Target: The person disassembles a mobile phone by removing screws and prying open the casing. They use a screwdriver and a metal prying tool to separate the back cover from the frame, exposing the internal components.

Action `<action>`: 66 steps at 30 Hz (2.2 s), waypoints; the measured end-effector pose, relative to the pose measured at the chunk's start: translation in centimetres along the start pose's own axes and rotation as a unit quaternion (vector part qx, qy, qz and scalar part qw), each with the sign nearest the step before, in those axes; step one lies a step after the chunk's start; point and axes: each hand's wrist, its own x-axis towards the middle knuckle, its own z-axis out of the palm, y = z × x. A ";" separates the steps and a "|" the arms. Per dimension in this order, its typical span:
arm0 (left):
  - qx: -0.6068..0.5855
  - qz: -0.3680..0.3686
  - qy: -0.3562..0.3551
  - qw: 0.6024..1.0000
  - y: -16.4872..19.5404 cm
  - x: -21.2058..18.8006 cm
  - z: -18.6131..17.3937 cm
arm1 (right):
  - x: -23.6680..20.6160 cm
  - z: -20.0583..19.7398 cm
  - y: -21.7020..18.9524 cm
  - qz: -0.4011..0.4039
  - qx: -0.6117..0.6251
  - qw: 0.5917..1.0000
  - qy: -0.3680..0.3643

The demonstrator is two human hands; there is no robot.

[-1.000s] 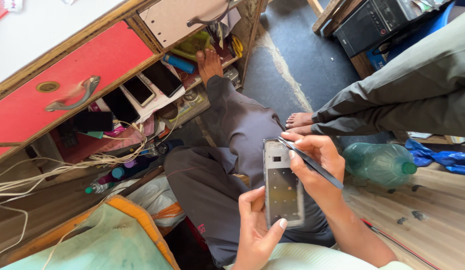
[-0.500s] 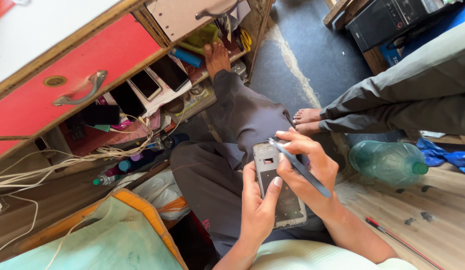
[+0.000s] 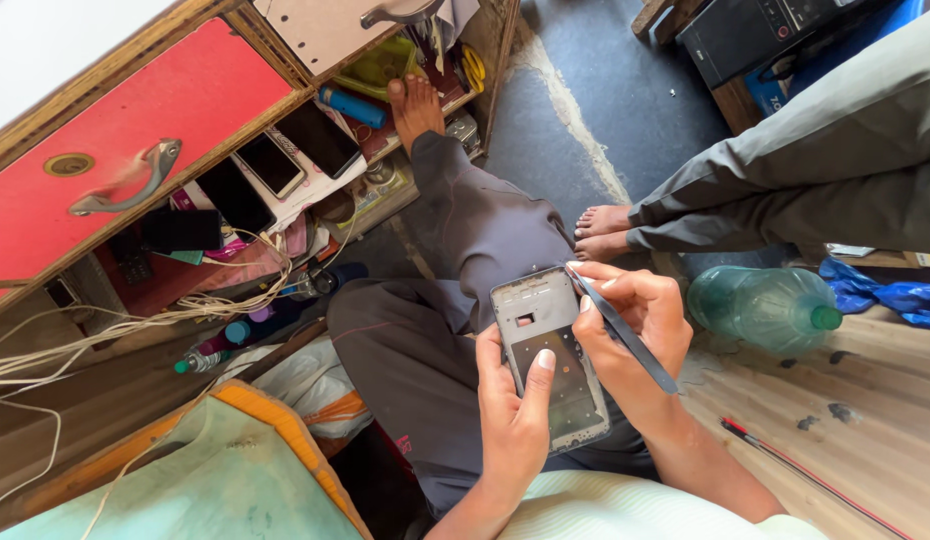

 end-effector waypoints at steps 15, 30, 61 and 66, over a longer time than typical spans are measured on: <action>0.043 -0.044 -0.020 0.998 2.3 0.2 0.0 | 1.4 -1.3 0.4 0.038 0.043 0.998 -0.037; 0.065 -0.059 -0.073 0.993 3.8 0.7 -1.8 | 5.4 0.9 -2.3 -0.112 -0.120 0.965 -0.205; -0.151 0.006 -0.159 0.976 0.4 0.7 -4.4 | 33.1 15.5 -9.9 -0.314 -0.212 0.914 -0.146; -0.222 0.008 -0.143 0.964 1.7 1.4 -5.4 | 34.0 17.2 -11.0 -0.332 -0.286 0.886 -0.149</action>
